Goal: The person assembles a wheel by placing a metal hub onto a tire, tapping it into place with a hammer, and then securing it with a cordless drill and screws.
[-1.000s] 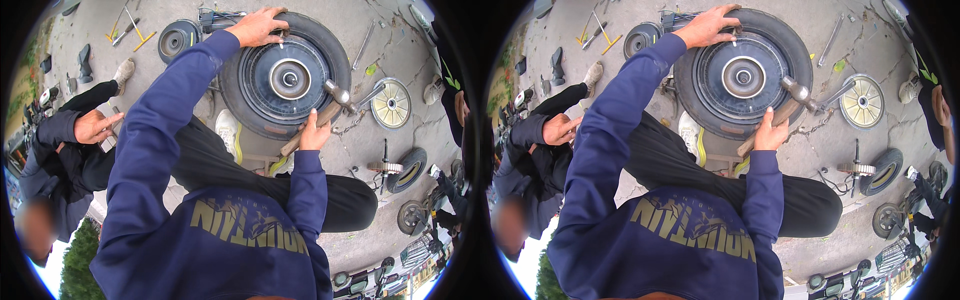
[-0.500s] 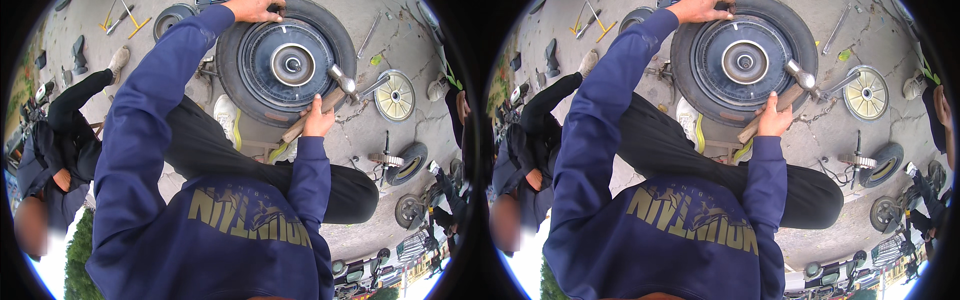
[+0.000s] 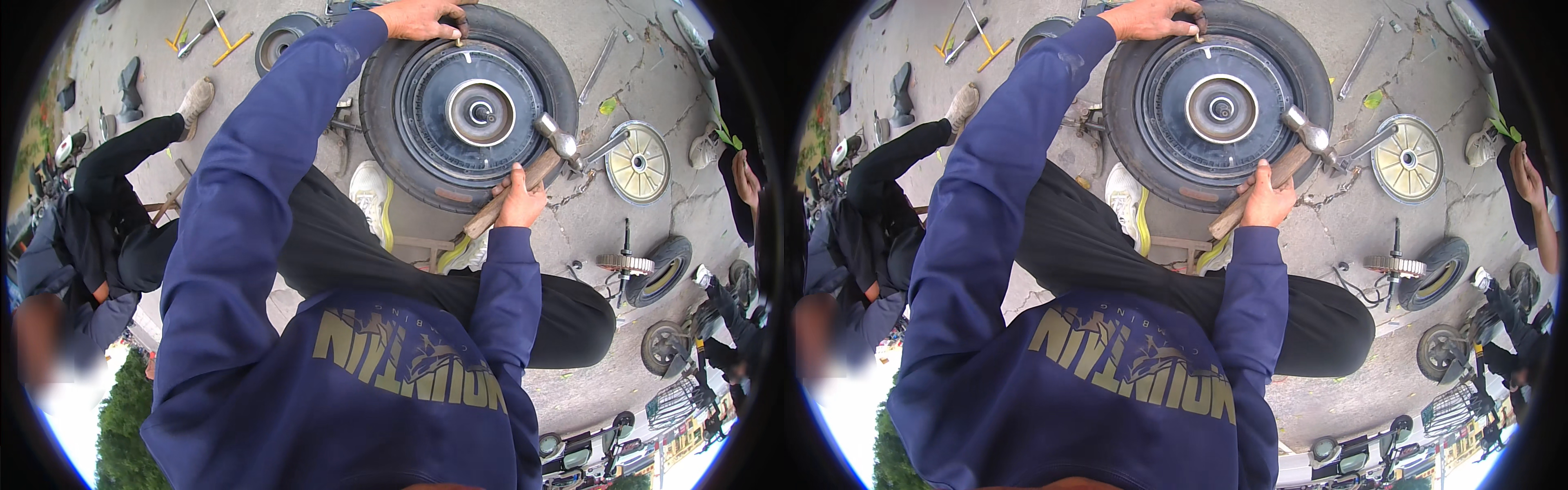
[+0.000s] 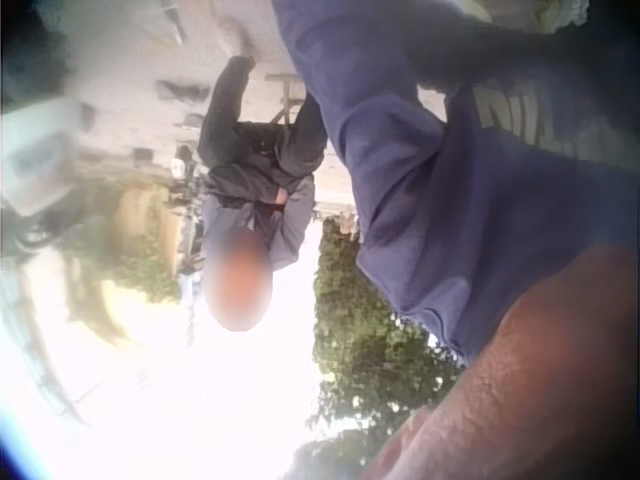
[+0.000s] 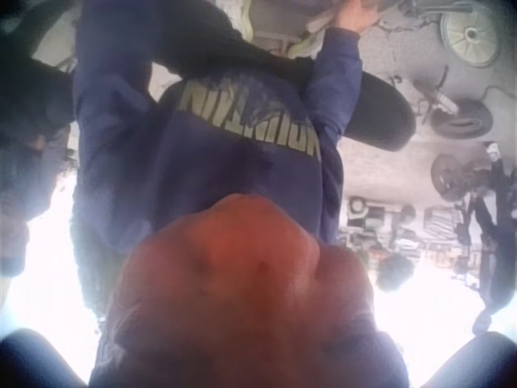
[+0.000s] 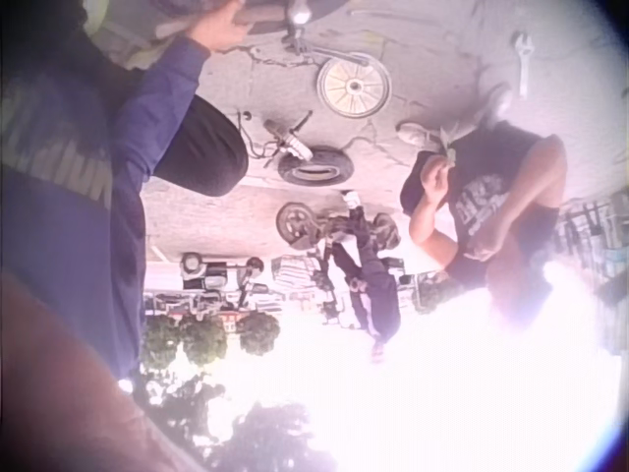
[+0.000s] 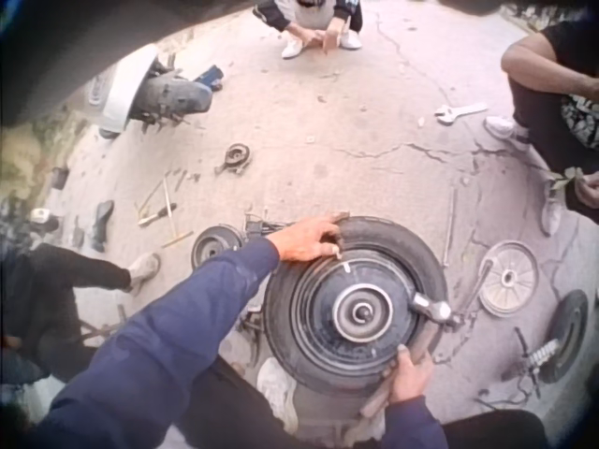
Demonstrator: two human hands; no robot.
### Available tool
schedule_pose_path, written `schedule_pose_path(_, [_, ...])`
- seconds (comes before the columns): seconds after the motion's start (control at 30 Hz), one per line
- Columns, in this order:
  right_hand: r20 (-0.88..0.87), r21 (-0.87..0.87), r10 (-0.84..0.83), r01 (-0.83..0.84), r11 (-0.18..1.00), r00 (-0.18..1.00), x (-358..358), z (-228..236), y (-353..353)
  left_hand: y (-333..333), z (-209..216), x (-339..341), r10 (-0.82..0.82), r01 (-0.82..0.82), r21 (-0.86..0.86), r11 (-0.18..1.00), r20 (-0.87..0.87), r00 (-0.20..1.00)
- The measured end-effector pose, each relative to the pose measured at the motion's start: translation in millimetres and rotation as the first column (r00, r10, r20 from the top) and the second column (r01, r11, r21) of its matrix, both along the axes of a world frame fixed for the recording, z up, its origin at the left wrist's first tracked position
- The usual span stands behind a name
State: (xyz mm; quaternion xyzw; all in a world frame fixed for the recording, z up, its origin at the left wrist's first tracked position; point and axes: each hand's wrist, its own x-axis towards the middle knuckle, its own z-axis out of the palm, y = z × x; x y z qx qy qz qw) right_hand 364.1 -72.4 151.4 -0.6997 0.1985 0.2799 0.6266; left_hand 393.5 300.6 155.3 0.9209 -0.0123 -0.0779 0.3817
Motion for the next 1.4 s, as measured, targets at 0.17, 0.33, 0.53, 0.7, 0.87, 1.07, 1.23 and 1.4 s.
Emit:
schedule_pose_path(0.17, [-0.009, -0.001, -0.002, 0.002, 1.0, 1.0, -0.7, -2.3, 0.8, -1.2, -8.0, -2.2, 0.017, -0.02, 0.042, 0.999, 0.074, 0.997])
schedule_pose_path(0.33, [-0.008, 0.016, -0.014, 0.015, 1.0, 1.0, -1.2, -1.7, 3.3, -9.8, -10.6, -1.0, 0.062, -0.07, 0.044, 0.997, 0.171, 0.983])
schedule_pose_path(0.53, [0.002, -0.019, -0.017, 0.017, 1.0, 1.0, -2.5, 2.3, 6.3, -19.8, -30.3, -6.4, 0.192, -0.211, 0.096, 0.973, 0.178, 0.965])
schedule_pose_path(0.7, [0.029, -0.046, -0.045, 0.046, 0.998, 0.999, -3.9, 0.3, 9.6, -24.3, -15.7, -5.9, 0.208, -0.219, 0.075, 0.973, 0.133, 0.969])
schedule_pose_path(0.87, [0.064, -0.133, -0.026, 0.034, 0.99, 0.998, -4.7, -1.5, 12.2, -28.8, -15.6, -14.6, 0.499, -0.462, -0.221, 0.859, 0.157, 0.852])
schedule_pose_path(1.07, [0.01, -0.067, -0.047, 0.047, 0.997, 0.999, -0.6, 7.2, 17.6, -148.1, 0.8, -84.6, 0.616, -0.606, -0.116, 0.787, 0.206, 0.76])
schedule_pose_path(1.23, [-0.023, 0.028, 0.029, -0.028, 0.999, 0.999, 22.6, 28.8, 26.5, -173.5, 8.1, -91.7, 0.381, -0.399, 0.161, 0.903, 0.135, 0.915])
schedule_pose_path(1.4, [-0.048, 0.072, 0.071, -0.068, 0.995, 0.996, 34.5, 39.0, 26.1, -172.5, 10.4, -78.9, 0.336, -0.365, 0.219, 0.905, 0.16, 0.928])
